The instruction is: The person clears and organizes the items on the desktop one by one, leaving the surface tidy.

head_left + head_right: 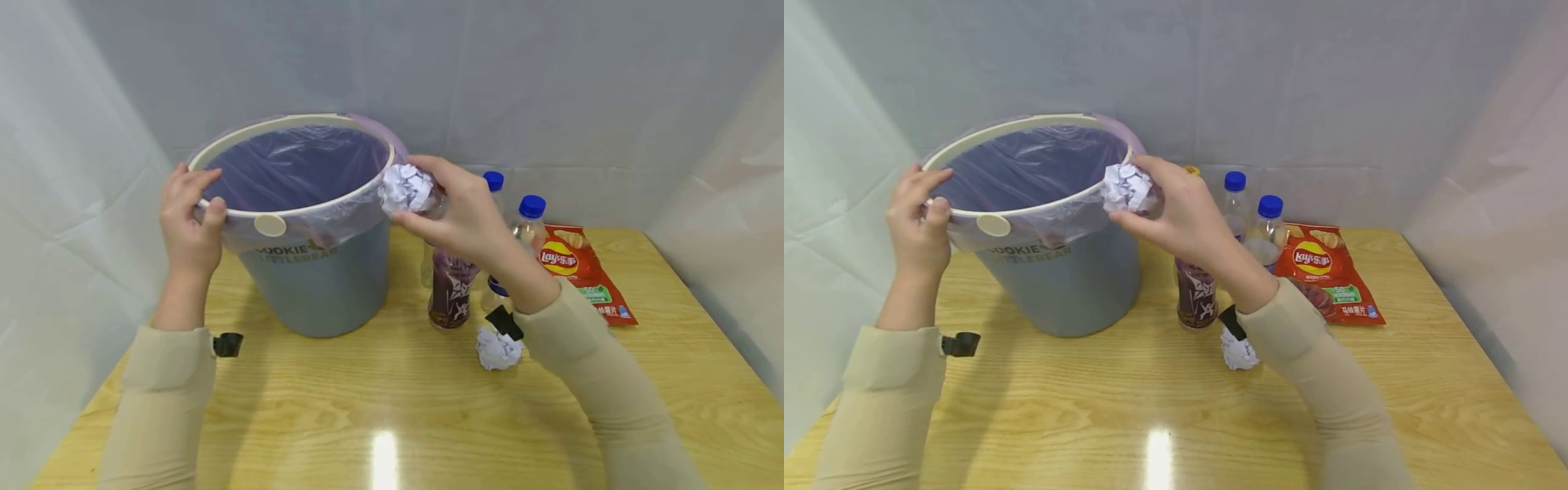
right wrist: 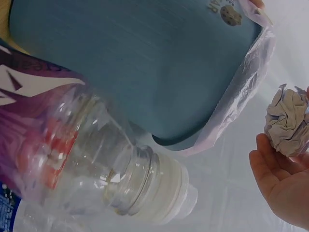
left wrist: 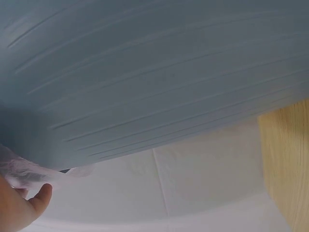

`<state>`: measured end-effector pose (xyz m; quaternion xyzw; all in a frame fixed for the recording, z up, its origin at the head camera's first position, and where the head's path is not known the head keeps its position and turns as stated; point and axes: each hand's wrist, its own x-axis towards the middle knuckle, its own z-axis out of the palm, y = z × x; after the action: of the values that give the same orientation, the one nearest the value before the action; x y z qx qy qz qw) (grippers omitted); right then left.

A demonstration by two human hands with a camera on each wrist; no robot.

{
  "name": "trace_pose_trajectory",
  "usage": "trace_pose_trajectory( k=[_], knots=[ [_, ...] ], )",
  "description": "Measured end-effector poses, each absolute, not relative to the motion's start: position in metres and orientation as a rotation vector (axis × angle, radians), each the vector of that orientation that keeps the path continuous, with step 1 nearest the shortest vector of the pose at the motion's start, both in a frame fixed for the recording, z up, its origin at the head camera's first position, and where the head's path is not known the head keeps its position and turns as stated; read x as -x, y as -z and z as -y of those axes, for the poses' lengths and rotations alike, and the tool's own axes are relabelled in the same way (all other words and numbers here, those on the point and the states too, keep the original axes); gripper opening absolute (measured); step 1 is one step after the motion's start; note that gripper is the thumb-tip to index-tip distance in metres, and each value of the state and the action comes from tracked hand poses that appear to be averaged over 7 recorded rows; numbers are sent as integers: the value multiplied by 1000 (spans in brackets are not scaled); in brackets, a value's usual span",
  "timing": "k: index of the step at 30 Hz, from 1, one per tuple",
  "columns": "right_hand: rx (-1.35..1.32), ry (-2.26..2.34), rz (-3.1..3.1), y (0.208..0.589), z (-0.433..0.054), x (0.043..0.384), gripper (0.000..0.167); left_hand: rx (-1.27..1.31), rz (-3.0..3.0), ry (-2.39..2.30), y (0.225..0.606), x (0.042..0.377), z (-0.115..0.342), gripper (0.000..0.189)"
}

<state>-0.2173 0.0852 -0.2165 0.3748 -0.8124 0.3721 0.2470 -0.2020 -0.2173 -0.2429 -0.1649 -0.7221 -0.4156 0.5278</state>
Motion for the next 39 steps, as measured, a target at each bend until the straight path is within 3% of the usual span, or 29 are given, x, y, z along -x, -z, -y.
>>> trace_pose_trajectory(
  k=[24,39],
  knots=[
    [-1001,-1147,2260,191,-36,243,59,412,1711,988,243,204,216,93],
    [-1028,-931,2336,194,-12,252,62,405,1726,991,243,203,216,93]
  ],
)
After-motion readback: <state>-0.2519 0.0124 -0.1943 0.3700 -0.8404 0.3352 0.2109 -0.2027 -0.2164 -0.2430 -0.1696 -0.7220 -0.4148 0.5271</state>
